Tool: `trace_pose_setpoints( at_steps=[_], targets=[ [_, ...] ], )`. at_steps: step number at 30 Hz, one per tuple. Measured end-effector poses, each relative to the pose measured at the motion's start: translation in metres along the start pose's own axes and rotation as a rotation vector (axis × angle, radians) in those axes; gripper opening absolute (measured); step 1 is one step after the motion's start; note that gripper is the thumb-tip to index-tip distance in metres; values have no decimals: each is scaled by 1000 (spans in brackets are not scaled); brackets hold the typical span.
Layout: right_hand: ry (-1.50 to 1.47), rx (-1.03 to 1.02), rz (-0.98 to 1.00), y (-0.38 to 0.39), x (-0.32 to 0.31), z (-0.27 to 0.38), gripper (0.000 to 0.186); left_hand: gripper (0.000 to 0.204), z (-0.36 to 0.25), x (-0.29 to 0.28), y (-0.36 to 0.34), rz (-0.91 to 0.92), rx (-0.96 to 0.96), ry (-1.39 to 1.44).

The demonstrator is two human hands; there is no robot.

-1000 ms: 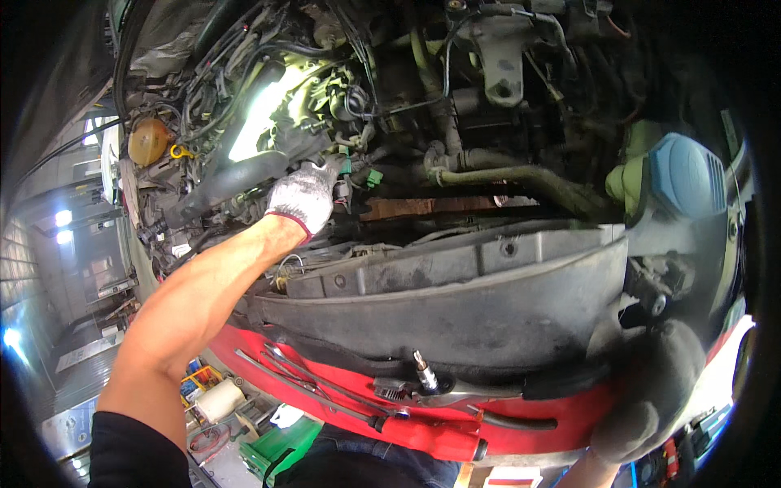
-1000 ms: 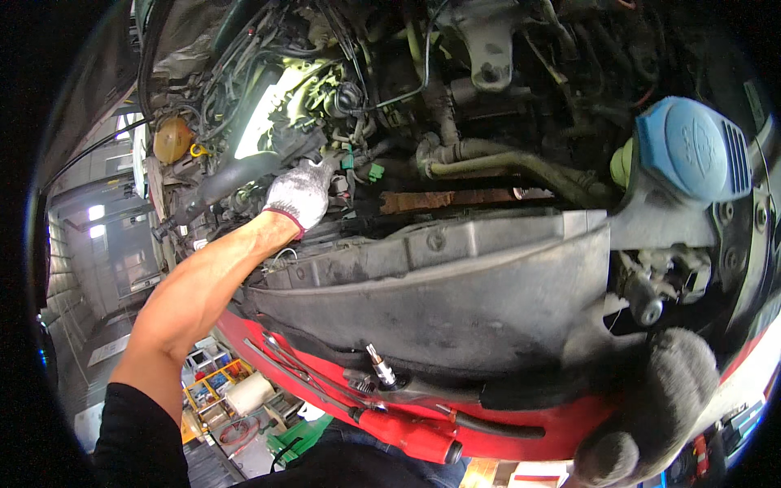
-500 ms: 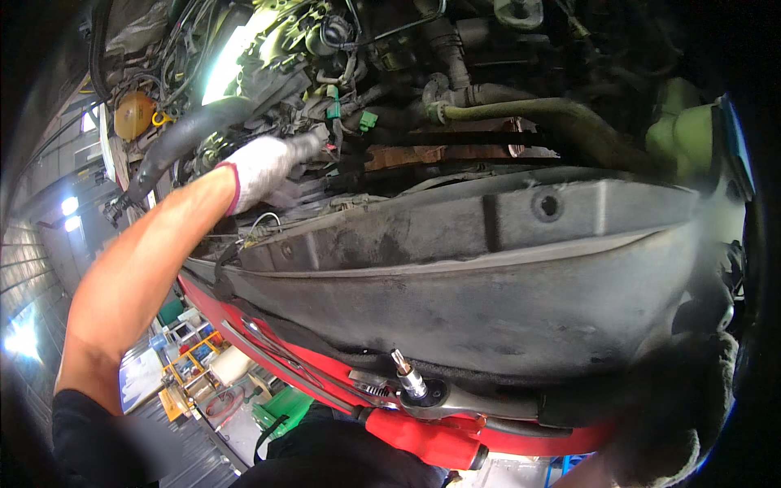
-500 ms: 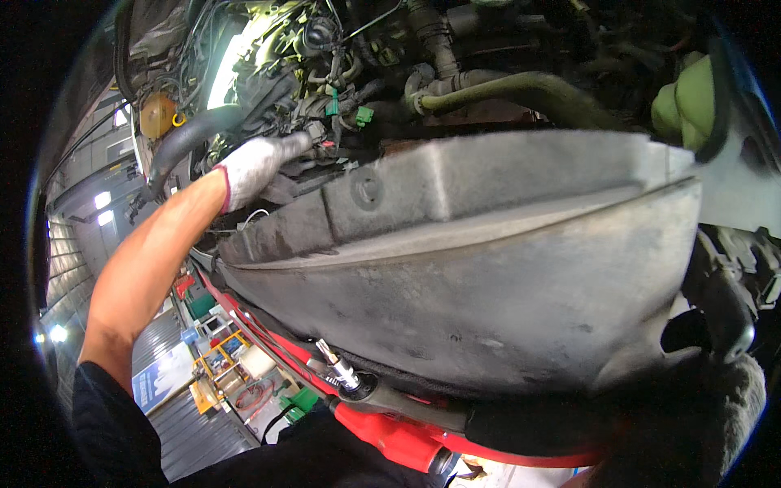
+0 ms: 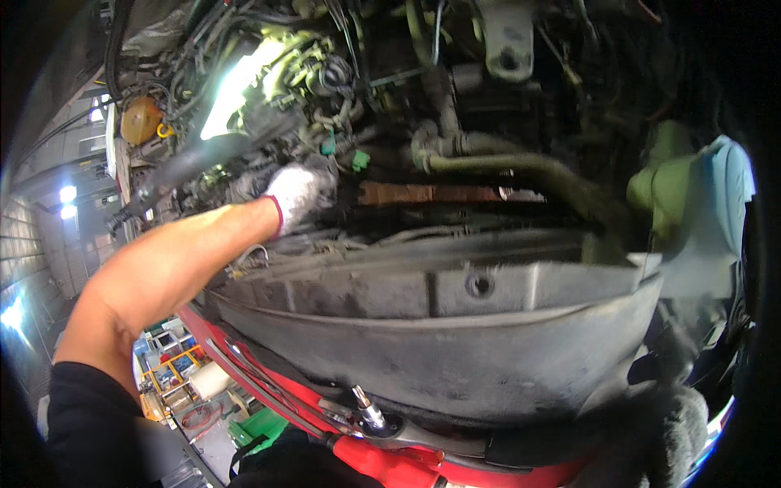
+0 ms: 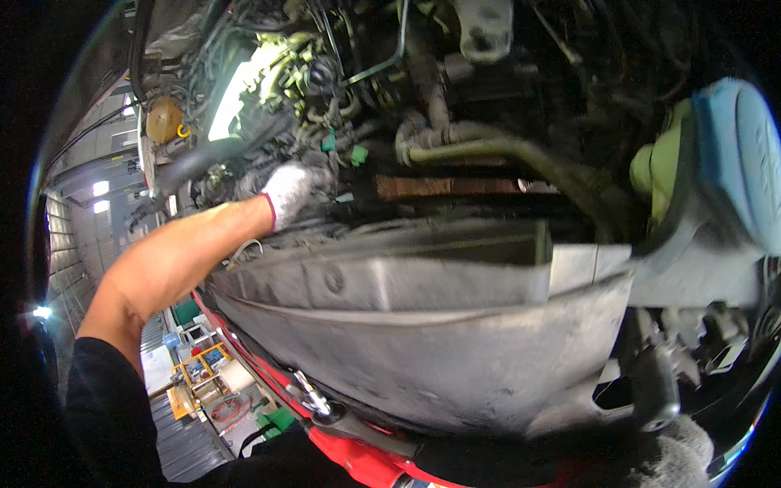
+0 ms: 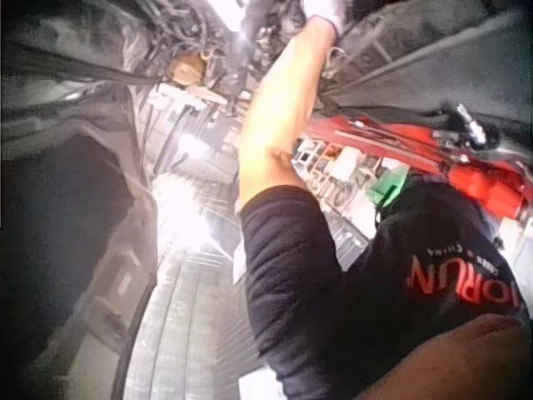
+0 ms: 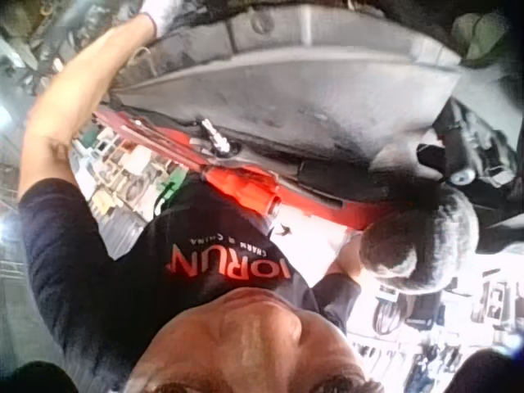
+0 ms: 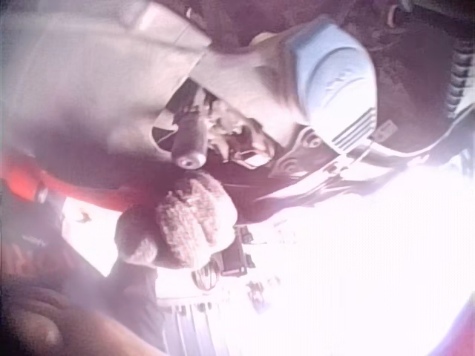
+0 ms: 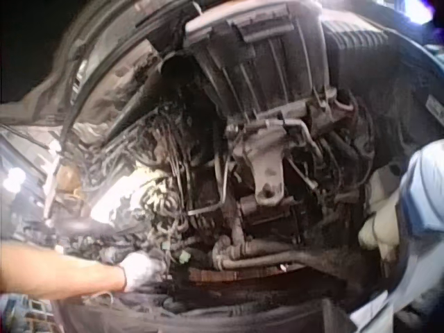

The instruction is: The person works on a car engine with the hood open, using a wrench to tighten bolts and adjusting hoses and components within the engine bay. The person removes a plastic cover and continues to manipulate engine parts with both hands.

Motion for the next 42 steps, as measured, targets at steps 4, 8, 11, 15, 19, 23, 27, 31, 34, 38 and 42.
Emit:
trace_pose_setpoints(
  at_steps=[4,8,11,15,19,23,27,31,34,38,42],
  targets=[
    [-1,-48,-2,-8,5,5,41,28,-35,-10,-4,-47,-182,492],
    [-24,-97,17,-18,9,15,35,70,-35,11,-5,193,-38,213],
    [-29,-85,25,-23,16,30,31,87,-23,34,-7,214,0,28],
    [29,-61,98,-35,21,42,28,100,-51,11,-10,294,-129,125],
    [93,5,75,-36,26,52,26,105,-60,-20,-3,309,-336,154],
    [95,23,92,-40,29,58,25,95,-43,-14,-12,168,-384,109],
    [103,43,127,-41,30,57,26,96,-50,-10,-16,194,-442,-24],
    [182,-3,133,-41,30,54,29,63,-28,8,-25,169,-359,-161],
    [149,-253,113,-31,20,24,30,56,-19,15,-31,171,-269,-247],
    [93,-280,90,-25,22,18,31,53,-40,6,-33,143,-291,-208],
    [56,-251,70,-22,19,15,34,58,-69,-20,-33,387,-263,-189]
  ],
)
Point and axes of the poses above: each hand's wrist, its own y-axis away from the middle knuckle, its own x-axis out of the palm, z = x × y, the point moved 4 cm from there along -y, towards the middle knuckle, and after that the axes turned 12 degrees about x, right-handed, at the moved point
